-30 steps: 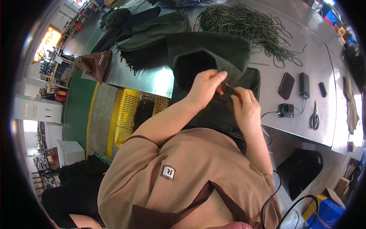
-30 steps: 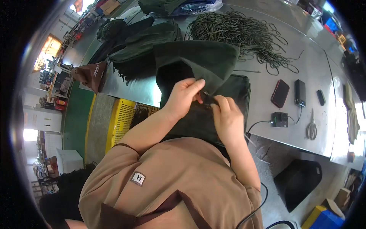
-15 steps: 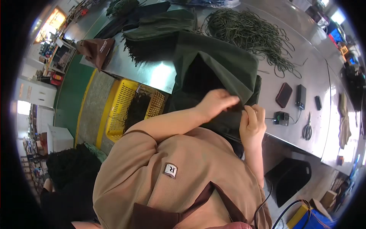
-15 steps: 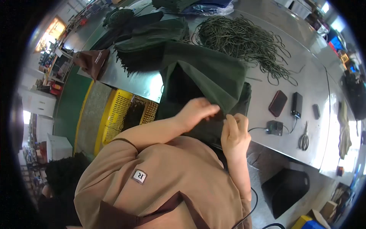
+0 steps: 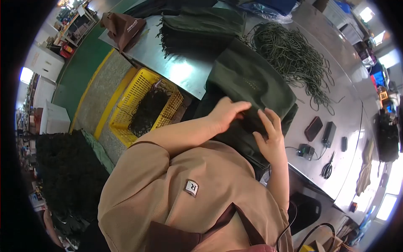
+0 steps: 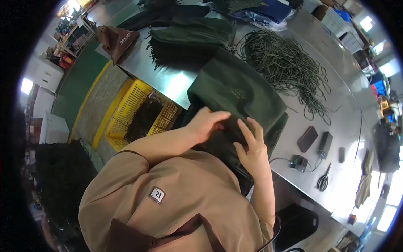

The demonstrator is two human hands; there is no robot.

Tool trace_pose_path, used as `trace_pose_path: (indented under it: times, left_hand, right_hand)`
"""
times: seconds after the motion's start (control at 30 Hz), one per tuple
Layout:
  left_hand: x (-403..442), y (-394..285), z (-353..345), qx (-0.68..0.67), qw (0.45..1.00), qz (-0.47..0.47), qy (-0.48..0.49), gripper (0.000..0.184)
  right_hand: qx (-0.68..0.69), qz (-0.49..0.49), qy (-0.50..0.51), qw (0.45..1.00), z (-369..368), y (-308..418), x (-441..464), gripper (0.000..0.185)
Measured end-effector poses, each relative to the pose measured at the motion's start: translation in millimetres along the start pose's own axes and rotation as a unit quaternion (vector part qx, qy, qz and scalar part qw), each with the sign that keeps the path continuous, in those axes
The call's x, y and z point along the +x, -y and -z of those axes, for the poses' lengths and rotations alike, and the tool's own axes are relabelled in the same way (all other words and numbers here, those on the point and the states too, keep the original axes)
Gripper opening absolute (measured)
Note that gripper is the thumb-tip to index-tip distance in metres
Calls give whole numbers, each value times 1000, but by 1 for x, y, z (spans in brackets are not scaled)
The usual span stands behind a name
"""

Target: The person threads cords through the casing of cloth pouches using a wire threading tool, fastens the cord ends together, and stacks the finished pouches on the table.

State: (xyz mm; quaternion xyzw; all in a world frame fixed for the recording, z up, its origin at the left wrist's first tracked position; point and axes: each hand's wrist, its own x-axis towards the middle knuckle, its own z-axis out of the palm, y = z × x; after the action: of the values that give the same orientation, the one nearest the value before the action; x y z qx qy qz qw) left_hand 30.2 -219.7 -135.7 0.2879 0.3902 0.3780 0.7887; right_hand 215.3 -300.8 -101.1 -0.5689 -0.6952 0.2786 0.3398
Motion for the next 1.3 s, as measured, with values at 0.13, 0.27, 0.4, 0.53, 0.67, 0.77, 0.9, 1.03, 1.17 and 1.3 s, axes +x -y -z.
trace_pose_path:
  times: [0.13,0.27,0.4,0.53,0.67,0.77,0.9,1.03,1.17,1.3]
  left_hand:
    - [-10,24,-9,153,986,-25,56,23]
    - [8,24,7,119,975,40,181,26]
    - [12,-22,9,83,996,-37,-10,22]
    - [5,-5,-11,106,990,-82,49,14]
    - [-4,-17,-13,153,973,-62,165,21]
    - [0,-28,3,66,976,-127,167,25]
    - [-2,-70,20,-99,982,-130,94,25]
    - [1,-82,13,-98,991,-76,-47,24]
    - [6,-78,4,-115,988,-71,-74,18]
    - [10,-74,0,-91,991,-74,-64,17]
  right_hand:
    - [104,-29,-6,994,-14,5,13,61]
    - [121,41,6,992,-13,-14,9,46]
    - [2,15,-39,999,-13,-13,-1,38]
    - [40,-61,-55,996,-24,-7,-2,49]
    - [174,-17,-107,979,-27,-15,2,57]
    - [28,32,-130,991,-14,-1,6,46]
    - [-13,62,-125,990,-19,-3,-1,48]
    - [-34,60,-114,991,-30,-6,-5,48]
    - [-20,43,-117,992,-29,-5,-9,48]
    - [-2,54,-115,992,-26,-12,-12,47]
